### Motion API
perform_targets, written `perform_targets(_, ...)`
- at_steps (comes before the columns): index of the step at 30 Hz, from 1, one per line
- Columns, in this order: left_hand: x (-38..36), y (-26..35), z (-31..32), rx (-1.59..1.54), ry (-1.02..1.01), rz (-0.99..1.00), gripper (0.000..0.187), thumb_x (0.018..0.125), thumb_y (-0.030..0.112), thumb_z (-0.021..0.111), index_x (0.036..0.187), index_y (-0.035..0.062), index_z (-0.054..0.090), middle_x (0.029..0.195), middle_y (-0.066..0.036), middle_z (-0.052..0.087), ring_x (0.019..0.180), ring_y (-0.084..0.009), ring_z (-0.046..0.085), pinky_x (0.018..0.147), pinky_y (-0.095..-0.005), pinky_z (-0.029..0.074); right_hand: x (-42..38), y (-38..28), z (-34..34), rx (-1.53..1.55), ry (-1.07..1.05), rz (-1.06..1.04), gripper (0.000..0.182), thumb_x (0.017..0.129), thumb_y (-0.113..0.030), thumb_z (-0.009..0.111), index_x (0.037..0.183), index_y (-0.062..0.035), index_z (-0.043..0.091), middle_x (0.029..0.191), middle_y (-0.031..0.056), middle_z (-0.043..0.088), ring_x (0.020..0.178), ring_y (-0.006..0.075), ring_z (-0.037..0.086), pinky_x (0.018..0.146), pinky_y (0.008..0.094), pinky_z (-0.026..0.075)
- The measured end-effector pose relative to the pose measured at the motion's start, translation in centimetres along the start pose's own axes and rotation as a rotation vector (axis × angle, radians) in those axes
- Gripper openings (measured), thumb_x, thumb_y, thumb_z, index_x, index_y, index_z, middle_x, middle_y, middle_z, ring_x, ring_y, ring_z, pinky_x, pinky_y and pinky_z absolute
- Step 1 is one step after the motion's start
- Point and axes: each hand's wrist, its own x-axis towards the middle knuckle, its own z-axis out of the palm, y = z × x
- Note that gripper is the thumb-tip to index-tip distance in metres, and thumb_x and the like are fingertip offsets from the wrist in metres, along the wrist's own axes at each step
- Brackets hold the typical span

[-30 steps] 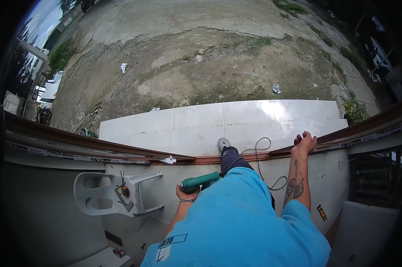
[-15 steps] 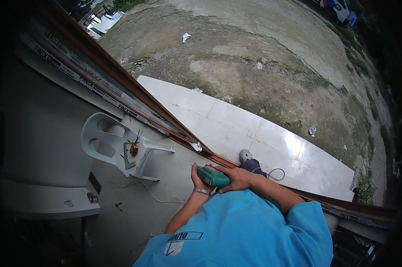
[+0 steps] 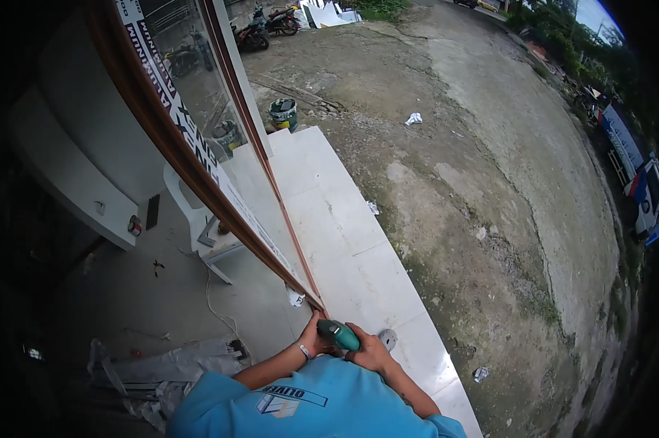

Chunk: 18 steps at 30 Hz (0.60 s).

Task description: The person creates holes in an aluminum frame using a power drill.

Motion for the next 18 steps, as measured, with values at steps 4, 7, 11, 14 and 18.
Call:
perform_targets(4, 7.4, -1.6, -3.2, 1.071, 0.545, 0.797, 0.051, 0.091, 0.047, 0.063, 0.113, 0.0007, 0.063, 0.109, -0.015, 0.068, 0.093, -0.0267, 0.066, 0.085, -0.0375, 0.052, -1.9, 8.7, -7.0, -0.079, 0.298, 0.268, 0.077, 0.061, -0.012, 0.074, 0.135, -0.0047, 0.053, 0.109, 0.0209, 0.070, 0.105, 0.0344, 0.067, 0.091, 0.0393, 0.052)
perform_targets(7, 4.0, 1.2, 1.3, 0.925, 0.831, 1.153, 0.046, 0.086, 0.040, 0.069, 0.109, 0.0004, 0.064, 0.105, -0.020, 0.067, 0.098, -0.0323, 0.066, 0.083, -0.0405, 0.053, -3.3, 16.6, -12.7, 0.217, 0.441, 0.355, 0.073, 0.060, -0.004, 0.067, 0.132, 0.0018, 0.052, 0.088, 0.0158, 0.069, 0.073, 0.0236, 0.067, 0.070, 0.0354, 0.055)
perform_targets(11, 0.2, 3.4, 5.9, 0.683, 0.990, 1.495, 0.045, 0.086, 0.026, 0.072, 0.120, -0.0004, 0.059, 0.113, -0.019, 0.064, 0.106, -0.0333, 0.063, 0.086, -0.0416, 0.053, -3.3, 13.7, -21.5, 0.352, 0.471, 0.358, 0.062, 0.065, -0.001, 0.061, 0.127, 0.0027, 0.055, 0.080, 0.0103, 0.062, 0.059, 0.0177, 0.060, 0.052, 0.0316, 0.049)
perform_targets(14, -0.6, 4.5, 8.3, 0.624, 1.029, 1.569, 0.049, 0.086, 0.025, 0.072, 0.125, -0.0006, 0.056, 0.120, -0.020, 0.062, 0.109, -0.0335, 0.062, 0.089, -0.0423, 0.052, -1.1, 12.4, -26.9, 0.309, 0.548, 0.277, 0.069, 0.064, -0.002, 0.062, 0.133, 0.0011, 0.050, 0.084, 0.0113, 0.063, 0.064, 0.0186, 0.062, 0.057, 0.0318, 0.050)
perform_targets(18, 0.7, 6.0, 9.4, 0.513, 0.923, 1.583, 0.053, 0.086, 0.027, 0.073, 0.129, 0.0011, 0.054, 0.138, -0.024, 0.051, 0.120, -0.0384, 0.057, 0.094, -0.0430, 0.050, 1.3, 8.2, -33.5, -0.017, 0.434, 0.104, 0.072, 0.067, 0.000, 0.060, 0.138, -0.0056, 0.048, 0.111, 0.0185, 0.068, 0.093, 0.0248, 0.068, 0.082, 0.0339, 0.053)
